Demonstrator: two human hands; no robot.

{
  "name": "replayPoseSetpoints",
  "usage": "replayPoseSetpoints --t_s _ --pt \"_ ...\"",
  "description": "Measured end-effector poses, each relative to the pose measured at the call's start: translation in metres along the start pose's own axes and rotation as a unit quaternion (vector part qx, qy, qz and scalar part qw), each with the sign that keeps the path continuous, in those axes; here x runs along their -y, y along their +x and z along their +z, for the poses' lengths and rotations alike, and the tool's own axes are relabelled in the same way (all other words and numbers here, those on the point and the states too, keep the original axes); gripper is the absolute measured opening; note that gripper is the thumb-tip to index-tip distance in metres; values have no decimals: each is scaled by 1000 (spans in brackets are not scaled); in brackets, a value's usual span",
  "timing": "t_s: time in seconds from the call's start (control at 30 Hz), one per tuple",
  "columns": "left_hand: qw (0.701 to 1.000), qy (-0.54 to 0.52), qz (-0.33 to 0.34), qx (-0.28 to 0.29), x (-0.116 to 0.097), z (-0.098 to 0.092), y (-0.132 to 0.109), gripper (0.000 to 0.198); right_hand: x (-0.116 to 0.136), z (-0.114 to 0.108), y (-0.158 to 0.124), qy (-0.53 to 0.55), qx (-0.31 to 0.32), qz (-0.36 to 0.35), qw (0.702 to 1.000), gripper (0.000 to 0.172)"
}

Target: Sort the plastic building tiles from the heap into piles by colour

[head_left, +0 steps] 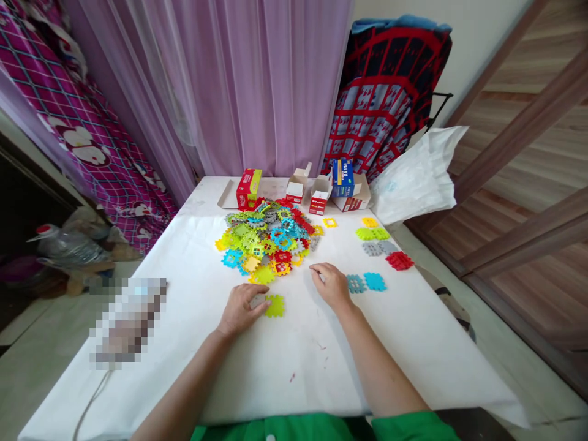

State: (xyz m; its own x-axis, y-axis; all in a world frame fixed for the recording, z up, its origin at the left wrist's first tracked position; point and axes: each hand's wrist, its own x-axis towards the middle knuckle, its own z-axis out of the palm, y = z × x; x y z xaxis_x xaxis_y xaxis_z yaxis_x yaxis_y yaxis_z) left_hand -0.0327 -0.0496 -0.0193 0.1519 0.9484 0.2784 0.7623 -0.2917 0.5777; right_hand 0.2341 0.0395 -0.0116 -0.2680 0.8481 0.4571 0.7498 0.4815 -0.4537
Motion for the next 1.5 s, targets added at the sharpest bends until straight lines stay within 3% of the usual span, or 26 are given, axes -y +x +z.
replayPoseSetpoints --t_s 0.13,0.23,0.33,0.47,0.6,0.7,0.83,0.97,1.03,1.33,1.5 --pt "995 60 54 57 -9 -2 -9 53 9 11 -9 7 -41 -48 998 27" --pt "992 88 48 70 -15 -4 -9 48 6 13 -12 8 -74 -74 994 25" --pt "996 60 -5 72 -22 -1 0 26 3 13 -12 14 -100 -89 991 23" --pt "991 -11 -119 62 -30 14 21 30 2 14 -13 17 -114 -90 989 23" --pt "988 -32 -139 52 -34 27 35 41 1 17 -16 19 -105 -83 991 23" --pt "990 -24 -137 29 -34 26 32 39 2 17 -17 27 -100 -86 991 23" --pt "994 -23 -104 24 -28 17 13 24 13 10 -17 48 -18 -117 992 18" --pt "998 -43 -36 -8 -22 12 -8 22 31 -1 -17 37 134 -138 981 39" --pt "998 -50 -22 -22 -20 11 -13 22 37 -2 -18 22 175 -134 975 43" --pt "998 -60 -16 -33 -15 13 -13 21 38 0 -14 11 213 -107 971 42" --pt "997 -66 -30 -38 -13 14 -11 22 20 -12 0 -13 229 -105 968 44"
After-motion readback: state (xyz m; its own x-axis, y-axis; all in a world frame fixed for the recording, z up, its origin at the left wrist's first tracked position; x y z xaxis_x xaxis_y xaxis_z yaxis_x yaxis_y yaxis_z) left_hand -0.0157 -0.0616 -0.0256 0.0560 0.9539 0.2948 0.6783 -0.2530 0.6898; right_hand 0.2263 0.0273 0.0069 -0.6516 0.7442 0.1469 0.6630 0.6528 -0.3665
